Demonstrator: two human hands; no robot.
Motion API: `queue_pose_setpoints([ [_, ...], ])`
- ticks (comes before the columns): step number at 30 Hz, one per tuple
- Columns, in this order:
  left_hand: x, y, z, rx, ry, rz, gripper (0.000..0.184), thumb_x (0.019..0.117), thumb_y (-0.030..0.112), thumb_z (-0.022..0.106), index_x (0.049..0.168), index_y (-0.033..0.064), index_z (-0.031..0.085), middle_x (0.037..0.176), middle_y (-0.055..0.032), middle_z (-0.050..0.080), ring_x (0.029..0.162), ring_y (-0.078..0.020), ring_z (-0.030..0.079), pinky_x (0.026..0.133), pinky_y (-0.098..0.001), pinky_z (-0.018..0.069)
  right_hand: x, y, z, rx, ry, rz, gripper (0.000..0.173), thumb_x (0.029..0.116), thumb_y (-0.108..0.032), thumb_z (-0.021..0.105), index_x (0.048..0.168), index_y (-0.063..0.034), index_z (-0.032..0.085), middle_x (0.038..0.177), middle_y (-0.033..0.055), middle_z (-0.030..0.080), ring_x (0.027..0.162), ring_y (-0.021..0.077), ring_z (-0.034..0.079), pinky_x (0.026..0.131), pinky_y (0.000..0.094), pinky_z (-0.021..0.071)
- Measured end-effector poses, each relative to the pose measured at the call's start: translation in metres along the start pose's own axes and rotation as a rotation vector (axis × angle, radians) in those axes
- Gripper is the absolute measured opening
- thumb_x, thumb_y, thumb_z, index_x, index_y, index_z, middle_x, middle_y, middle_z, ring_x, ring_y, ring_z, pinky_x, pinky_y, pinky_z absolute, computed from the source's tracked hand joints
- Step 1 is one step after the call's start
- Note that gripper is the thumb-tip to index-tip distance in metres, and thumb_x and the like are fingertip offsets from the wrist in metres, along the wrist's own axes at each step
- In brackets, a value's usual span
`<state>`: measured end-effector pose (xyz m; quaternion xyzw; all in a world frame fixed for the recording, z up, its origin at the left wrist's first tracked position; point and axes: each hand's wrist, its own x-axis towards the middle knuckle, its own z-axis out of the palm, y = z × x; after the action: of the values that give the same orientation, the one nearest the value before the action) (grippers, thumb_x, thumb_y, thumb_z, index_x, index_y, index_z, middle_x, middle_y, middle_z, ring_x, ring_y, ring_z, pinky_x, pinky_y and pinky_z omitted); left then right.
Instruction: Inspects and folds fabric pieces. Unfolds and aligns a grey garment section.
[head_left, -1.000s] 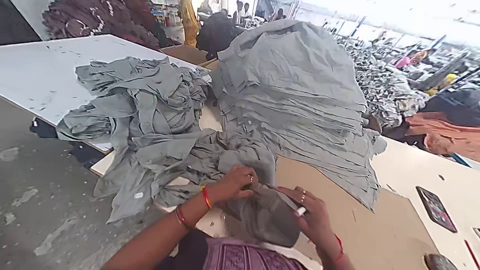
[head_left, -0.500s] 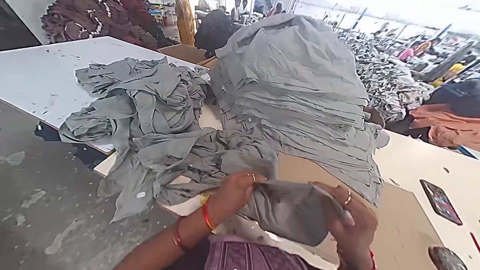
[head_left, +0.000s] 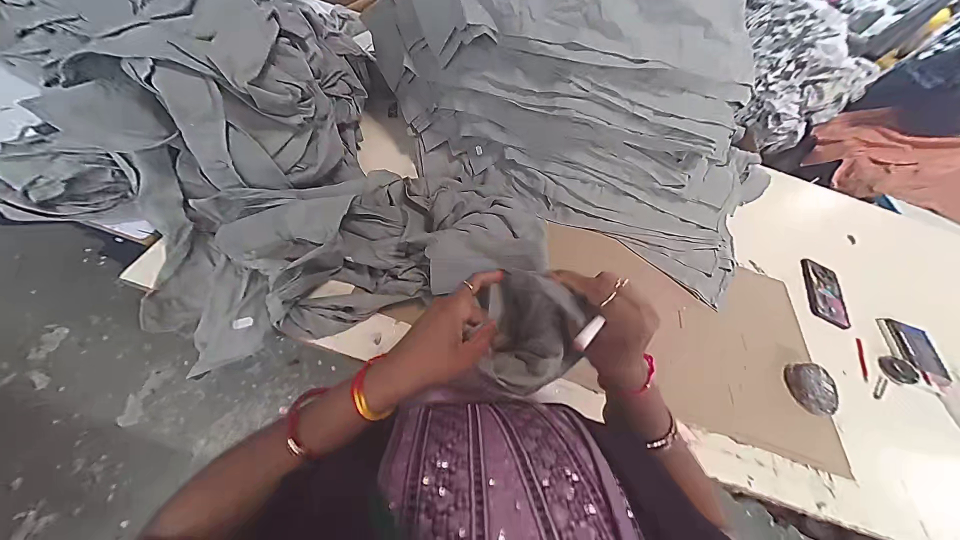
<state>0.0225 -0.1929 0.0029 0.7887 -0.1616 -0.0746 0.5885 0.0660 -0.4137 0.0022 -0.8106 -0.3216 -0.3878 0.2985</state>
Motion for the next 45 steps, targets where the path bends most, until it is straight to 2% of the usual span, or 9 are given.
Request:
queue_pose_setpoints([
  [8, -0.001, -0.005, 0.015, -0.004, 0.212, 0.065, 0.065, 0.0959, 0.008, 0.052, 0.149, -0.0137, 0.021, 0.100, -0.0088, 0.073, 0.077, 0.0037, 0.064, 0.070, -0.0164, 0.0521, -0.015, -0.014, 0.024, 0.135, -0.062, -0.204, 0.022, 0.0973, -0.016, 0.057, 0.098, -0.0013, 0.075, 0.062, 0.0096, 0.055, 0.058, 0.0183, 0.053, 0.057, 0.0227, 0.0439],
  [17, -0.003, -0.002, 0.005, -0.056, 0.216, 0.129, 0.069, 0.0912, 0.009, 0.048, 0.148, -0.0174, 0.018, 0.092, -0.0019, 0.069, 0.076, 0.0086, 0.058, 0.069, -0.0126, 0.0481, -0.015, -0.011, 0.032, 0.189, -0.149, -0.227, 0.025, 0.0924, -0.019, 0.061, 0.102, -0.0002, 0.075, 0.066, 0.0112, 0.061, 0.062, 0.0211, 0.058, 0.058, 0.0262, 0.0463],
  [22, 0.002, -0.014, 0.001, 0.404, 0.452, 0.335, 0.049, 0.0993, 0.015, 0.053, 0.140, -0.0123, 0.050, 0.075, -0.0098, 0.071, 0.058, -0.0139, 0.062, 0.056, -0.0297, 0.0524, -0.017, -0.008, 0.029, 0.651, -0.430, 0.062, 0.054, 0.0925, -0.037, 0.067, 0.120, 0.0095, 0.069, 0.081, 0.0102, 0.070, 0.068, 0.0013, 0.056, 0.064, 0.0151, 0.0470],
  [26, 0.002, -0.014, -0.001, 0.700, 0.416, 0.573, 0.040, 0.0945, 0.001, 0.046, 0.129, 0.0046, 0.066, 0.089, -0.0125, 0.076, 0.064, -0.0268, 0.071, 0.054, -0.0391, 0.0548, -0.001, -0.001, 0.026, 0.501, -0.160, 0.138, 0.050, 0.0950, -0.036, 0.071, 0.123, 0.0015, 0.055, 0.098, 0.0047, 0.057, 0.076, -0.0046, 0.047, 0.068, 0.0105, 0.0400],
  [33, 0.002, -0.024, 0.005, 0.640, 0.270, 0.499, 0.037, 0.0964, 0.010, 0.057, 0.131, -0.0022, 0.056, 0.121, -0.0182, 0.070, 0.103, -0.0322, 0.073, 0.080, -0.0439, 0.0607, 0.018, 0.000, 0.024, 0.424, -0.415, 0.138, 0.027, 0.0888, -0.024, 0.072, 0.082, 0.0010, 0.066, 0.080, 0.0120, 0.064, 0.078, 0.0133, 0.057, 0.071, 0.0223, 0.0439],
  [36, 0.006, -0.025, 0.011, 0.427, 0.348, 0.420, 0.045, 0.0874, 0.011, 0.069, 0.126, -0.0078, 0.054, 0.108, -0.0185, 0.070, 0.098, -0.0277, 0.071, 0.085, -0.0392, 0.0583, 0.013, -0.022, 0.027, 0.472, -0.412, 0.184, 0.022, 0.0844, -0.018, 0.075, 0.082, 0.0033, 0.067, 0.084, 0.0156, 0.066, 0.076, 0.0130, 0.059, 0.067, 0.0217, 0.0454],
  [40, 0.006, -0.018, 0.010, 0.359, 0.482, 0.487, 0.014, 0.0911, 0.009, 0.068, 0.100, -0.0019, 0.070, 0.093, -0.0128, 0.074, 0.089, -0.0133, 0.069, 0.084, -0.0194, 0.0530, 0.013, -0.019, 0.024, 0.695, -0.271, 0.382, 0.034, 0.1066, -0.032, 0.049, 0.105, -0.0004, 0.062, 0.097, -0.0035, 0.064, 0.083, -0.0047, 0.059, 0.075, 0.0164, 0.0512],
  [43, 0.006, -0.020, 0.006, 0.344, 0.553, 0.543, 0.013, 0.0934, 0.013, 0.068, 0.093, 0.0013, 0.074, 0.089, -0.0104, 0.074, 0.089, -0.0079, 0.068, 0.086, -0.0143, 0.0497, 0.019, -0.010, 0.010, 0.869, -0.163, 0.520, 0.039, 0.1045, -0.060, 0.037, 0.110, -0.0269, 0.058, 0.098, -0.0195, 0.063, 0.097, -0.0021, 0.062, 0.095, 0.0272, 0.0532],
  [45, 0.005, -0.021, 0.005, 0.362, 0.585, 0.571, 0.015, 0.0947, 0.014, 0.067, 0.092, 0.0008, 0.074, 0.087, -0.0108, 0.074, 0.087, -0.0080, 0.068, 0.085, -0.0140, 0.0495, 0.020, -0.015, 0.005, 0.928, -0.182, 0.470, 0.045, 0.1010, -0.066, 0.032, 0.102, -0.0298, 0.059, 0.085, -0.0208, 0.063, 0.081, -0.0062, 0.063, 0.077, 0.0183, 0.0557],
])
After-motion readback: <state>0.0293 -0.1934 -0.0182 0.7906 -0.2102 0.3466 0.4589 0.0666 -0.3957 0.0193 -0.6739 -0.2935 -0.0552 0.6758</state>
